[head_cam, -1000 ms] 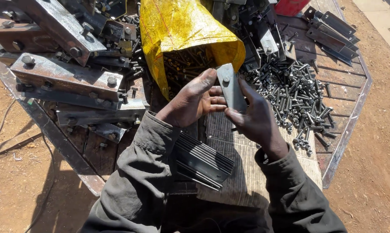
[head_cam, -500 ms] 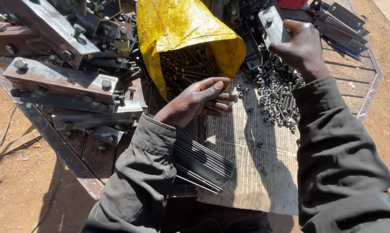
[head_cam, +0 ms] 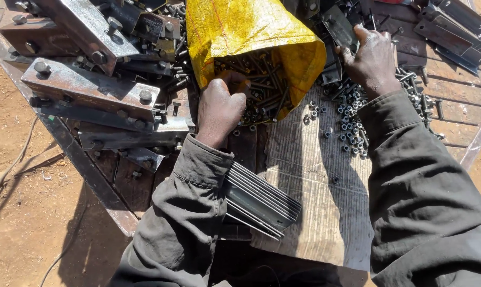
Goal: Assembling metal plates by inserting bolts into pre-drilled holes.
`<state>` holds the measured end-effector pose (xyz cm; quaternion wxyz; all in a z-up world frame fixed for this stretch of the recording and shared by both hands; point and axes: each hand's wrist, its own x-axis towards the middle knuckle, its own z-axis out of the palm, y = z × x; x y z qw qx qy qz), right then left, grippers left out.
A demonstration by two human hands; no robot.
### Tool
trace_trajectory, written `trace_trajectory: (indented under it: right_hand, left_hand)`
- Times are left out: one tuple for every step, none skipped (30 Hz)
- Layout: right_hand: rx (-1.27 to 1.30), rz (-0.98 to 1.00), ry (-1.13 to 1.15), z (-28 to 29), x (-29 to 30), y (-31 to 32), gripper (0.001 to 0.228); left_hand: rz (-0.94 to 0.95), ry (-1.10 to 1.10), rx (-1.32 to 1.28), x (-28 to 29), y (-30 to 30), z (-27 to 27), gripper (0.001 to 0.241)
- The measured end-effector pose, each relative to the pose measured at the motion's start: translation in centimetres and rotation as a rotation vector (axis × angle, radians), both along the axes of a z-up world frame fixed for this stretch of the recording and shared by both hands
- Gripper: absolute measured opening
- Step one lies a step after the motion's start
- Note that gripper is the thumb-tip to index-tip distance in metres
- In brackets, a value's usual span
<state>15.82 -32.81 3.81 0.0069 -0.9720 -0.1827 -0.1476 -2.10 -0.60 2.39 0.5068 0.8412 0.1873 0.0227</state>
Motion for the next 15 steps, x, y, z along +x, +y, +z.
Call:
trace_trajectory:
  right_hand:
    - [-0.001,-0.002,-0.003,-0.7,-0.3,-0.7,0.047]
    - [-0.041,0.006,-0.078,-1.4,-0.6,-1.3,0.045]
    - [-0.083,0.018,-0.154,-2.1,-0.6,-1.8,0.042]
    - [-0.084,0.019,-0.157,-1.0,-4.2,-0.1,0.042]
    - [0.090,0.169,-0.212,-0.2,-7.6,2.1,0.019]
    - [0.265,0.318,-0.262,0.6,-11.1,4.1,0.008]
    - [0.267,0.306,-0.255,0.2,-12.9,6.0,0.008]
    - [0.261,0.400,-0.114,-0.1,-14.6,7.9,0.012]
    - [0.256,0.491,0.023,-0.3,-16.2,9.7,0.019]
    - [0.259,0.475,0.026,-1.1,-16.6,10.3,0.019]
    - [0.207,0.443,0.108,-1.6,-16.5,11.0,0.012]
    - [0.155,0.410,0.190,-2.2,-16.4,11.8,0.020]
    - [0.149,0.420,0.192,-1.2,-16.3,12.4,0.020]
    - [0.137,0.473,0.235,-0.3,-16.3,13.1,0.014]
    - [0.126,0.525,0.284,0.4,-16.5,13.8,0.015]
  left_hand:
    - [-0.002,-0.003,-0.001,0.1,-0.1,-0.2,0.038]
    - [-0.053,0.012,0.024,0.1,-0.2,-0.4,0.036]
    - [-0.100,0.025,0.047,0.3,-0.2,-0.6,0.036]
    - [-0.099,0.022,0.046,-0.2,-0.2,1.0,0.036]
    - [-0.184,0.106,0.020,-0.8,0.1,2.6,0.037]
    - [-0.268,0.192,-0.008,-1.5,0.3,4.1,0.038]
    - [-0.280,0.201,-0.006,-1.2,0.2,3.3,0.038]
    - [-0.558,0.184,0.008,-1.0,0.0,2.4,0.040]
    - [-0.840,0.157,0.021,-0.6,-0.2,1.5,0.043]
    - [-0.856,0.162,0.022,-1.4,-0.8,1.6,0.043]
    - [-1.075,0.236,0.049,-1.8,-1.4,1.7,0.044]
    - [-1.293,0.311,0.079,-2.4,-1.7,1.9,0.047]
    - [-1.283,0.307,0.073,-2.7,-2.6,1.1,0.047]
    - [-1.314,0.289,0.104,-3.0,-3.4,0.4,0.036]
    - [-1.346,0.276,0.130,-3.5,-4.3,-0.4,0.026]
